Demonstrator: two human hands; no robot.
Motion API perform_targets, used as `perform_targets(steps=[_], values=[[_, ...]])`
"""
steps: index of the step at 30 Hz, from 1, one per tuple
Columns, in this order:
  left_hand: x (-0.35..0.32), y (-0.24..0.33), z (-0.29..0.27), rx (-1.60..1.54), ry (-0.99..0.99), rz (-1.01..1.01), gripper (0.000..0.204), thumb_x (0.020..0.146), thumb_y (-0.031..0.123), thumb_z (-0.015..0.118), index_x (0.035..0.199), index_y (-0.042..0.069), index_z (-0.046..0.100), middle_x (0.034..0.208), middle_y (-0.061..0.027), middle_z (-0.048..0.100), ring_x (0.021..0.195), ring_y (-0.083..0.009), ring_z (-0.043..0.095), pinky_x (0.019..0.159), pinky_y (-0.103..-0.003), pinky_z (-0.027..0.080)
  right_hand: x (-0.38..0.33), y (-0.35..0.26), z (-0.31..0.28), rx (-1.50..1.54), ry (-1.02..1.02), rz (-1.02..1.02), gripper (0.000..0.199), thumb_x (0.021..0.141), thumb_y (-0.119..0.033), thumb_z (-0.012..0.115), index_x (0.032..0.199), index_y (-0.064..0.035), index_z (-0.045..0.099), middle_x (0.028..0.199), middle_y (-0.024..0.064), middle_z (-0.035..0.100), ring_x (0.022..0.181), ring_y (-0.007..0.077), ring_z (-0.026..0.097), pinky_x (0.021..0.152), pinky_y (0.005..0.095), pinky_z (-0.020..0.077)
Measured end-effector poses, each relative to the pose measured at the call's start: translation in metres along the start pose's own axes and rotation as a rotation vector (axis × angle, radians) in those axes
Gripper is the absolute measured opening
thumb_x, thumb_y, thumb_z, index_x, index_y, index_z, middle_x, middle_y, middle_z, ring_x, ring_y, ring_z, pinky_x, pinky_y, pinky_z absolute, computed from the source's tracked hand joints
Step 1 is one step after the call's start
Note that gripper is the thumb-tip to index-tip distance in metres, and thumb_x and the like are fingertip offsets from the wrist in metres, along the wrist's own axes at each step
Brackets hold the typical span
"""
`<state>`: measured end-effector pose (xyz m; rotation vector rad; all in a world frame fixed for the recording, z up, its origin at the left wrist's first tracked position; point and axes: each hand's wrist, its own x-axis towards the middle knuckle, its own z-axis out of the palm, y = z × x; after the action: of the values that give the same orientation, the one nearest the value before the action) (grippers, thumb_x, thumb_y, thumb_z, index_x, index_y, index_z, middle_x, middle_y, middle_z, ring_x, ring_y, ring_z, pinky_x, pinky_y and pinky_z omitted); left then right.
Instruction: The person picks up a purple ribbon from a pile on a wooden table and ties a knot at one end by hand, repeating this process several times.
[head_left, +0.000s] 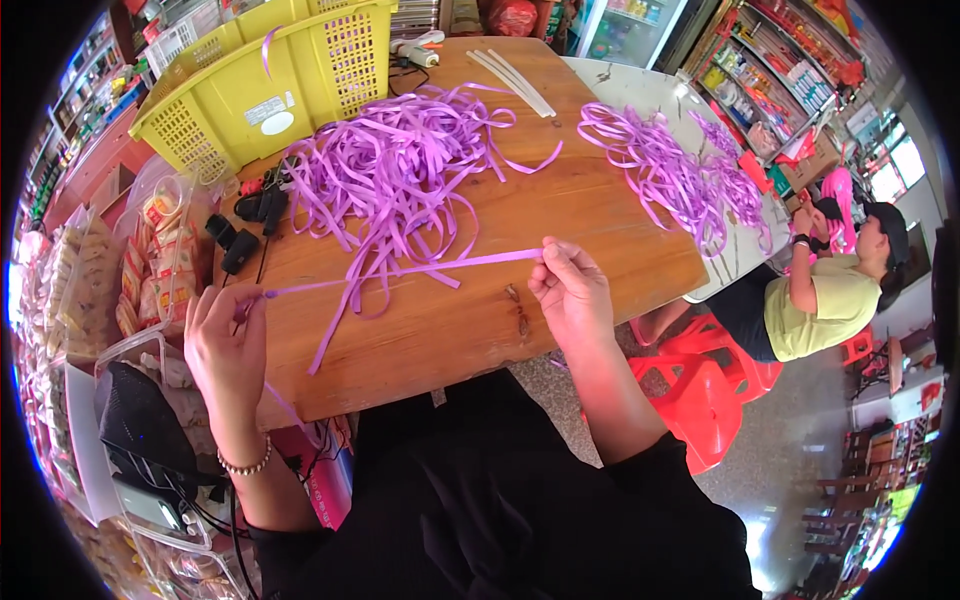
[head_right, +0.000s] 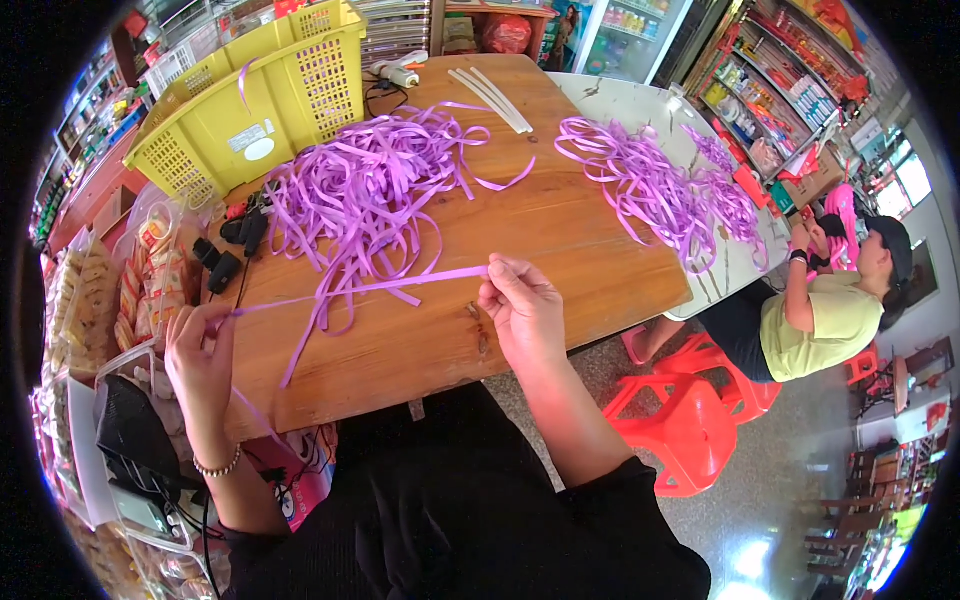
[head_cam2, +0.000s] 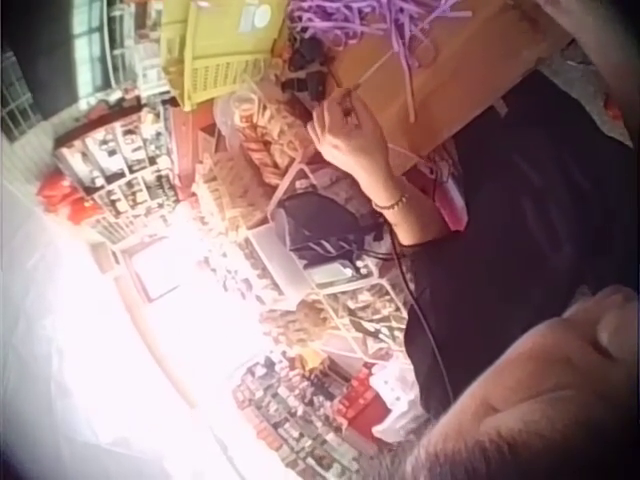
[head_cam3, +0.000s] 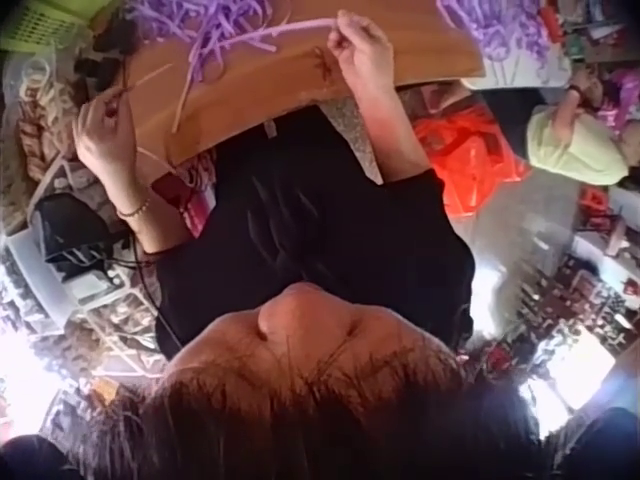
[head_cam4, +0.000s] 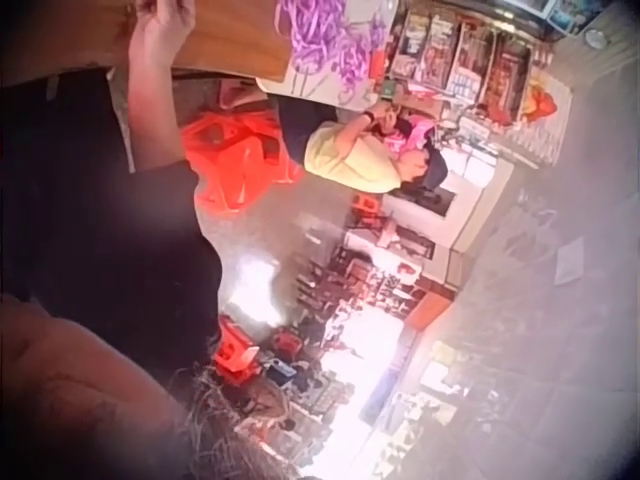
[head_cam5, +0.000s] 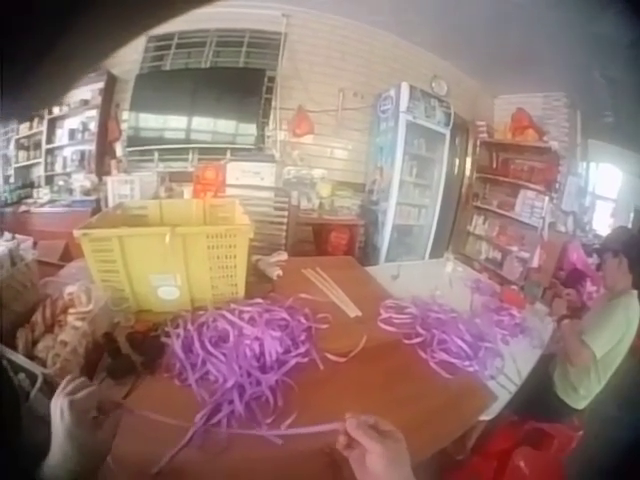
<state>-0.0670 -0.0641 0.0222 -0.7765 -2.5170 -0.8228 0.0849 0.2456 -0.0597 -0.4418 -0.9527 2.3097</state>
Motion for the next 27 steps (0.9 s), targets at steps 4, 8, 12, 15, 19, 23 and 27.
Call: perform_targets(steps=[4,8,12,15,19,23,27], values=[[-0.006,0.005,0.03,0.233,0.088,0.23,0.038,0.072,0.009,0.07,0.11,0.004,0.066,0.126,-0.0143,0.053,0.112,-0.0332,0.05,0.096,-0.043,0.04,-0.025,0.005,0.028,-0.432,-0.111,-0.059,0.012,0.088,-0.006,0.065,0.099,-0.0011,0.067,0.085,0.0041,0.064,0.073,0.0096,0.06,0.066,0.0227,0.0476],[-0.034,0.07,0.062,-0.714,-0.321,0.212,0.044,0.082,0.007,0.067,0.124,-0.001,0.056,0.12,-0.0206,0.057,0.113,-0.0326,0.054,0.097,-0.039,0.042,-0.051,0.019,0.06,-0.86,-0.404,-0.274,0.011,0.087,-0.006,0.067,0.095,0.0012,0.068,0.083,0.0033,0.064,0.073,0.006,0.057,0.063,0.0198,0.0451],[-0.04,0.082,0.072,-1.152,-0.664,-0.3,0.033,0.092,0.009,0.06,0.123,-0.003,0.056,0.097,-0.0086,0.065,0.091,-0.0156,0.062,0.082,-0.027,0.048,-0.055,0.02,0.068,-0.644,-0.364,-0.099,0.011,0.09,-0.003,0.062,0.097,0.0022,0.067,0.084,0.0026,0.065,0.075,0.0055,0.057,0.064,0.02,0.0455],[-0.045,0.074,0.076,-1.213,-0.591,-0.296,0.022,0.092,0.014,0.062,0.108,-0.002,0.064,0.088,0.0008,0.064,0.073,-0.0034,0.052,0.064,-0.019,0.042,-0.052,0.013,0.063,-0.679,-0.326,0.014,0.013,0.088,-0.004,0.065,0.099,0.0021,0.067,0.086,0.0027,0.065,0.074,0.0061,0.057,0.068,0.0204,0.0459],[-0.048,0.07,0.084,-1.181,-0.493,-0.33,0.015,0.09,0.011,0.064,0.091,-0.003,0.068,0.071,0.0048,0.057,0.06,-0.0017,0.044,0.052,-0.019,0.035,-0.048,0.01,0.061,-0.69,-0.293,0.065,0.013,0.088,-0.005,0.065,0.099,0.0031,0.067,0.088,0.0021,0.065,0.074,0.0058,0.056,0.068,0.0213,0.0467],[-0.045,0.07,0.081,-1.046,-0.441,-0.292,0.014,0.089,0.01,0.064,0.087,-0.003,0.067,0.065,0.0045,0.055,0.059,-0.0019,0.044,0.051,-0.02,0.035,-0.05,-0.005,0.068,-1.034,-0.347,-0.484,0.016,0.084,-0.002,0.068,0.099,-0.0003,0.068,0.084,0.003,0.064,0.071,0.0089,0.058,0.063,0.0229,0.0464],[-0.042,0.08,0.073,-0.92,-0.416,-0.238,0.014,0.087,0.009,0.065,0.084,-0.004,0.067,0.062,0.0019,0.056,0.055,-0.002,0.043,0.048,-0.021,0.035,-0.058,-0.009,0.083,-1.403,-0.572,-0.74,0.021,0.074,0.001,0.072,0.095,-0.0045,0.069,0.078,0.006,0.059,0.069,0.0193,0.06,0.059,0.0292,0.0478]])
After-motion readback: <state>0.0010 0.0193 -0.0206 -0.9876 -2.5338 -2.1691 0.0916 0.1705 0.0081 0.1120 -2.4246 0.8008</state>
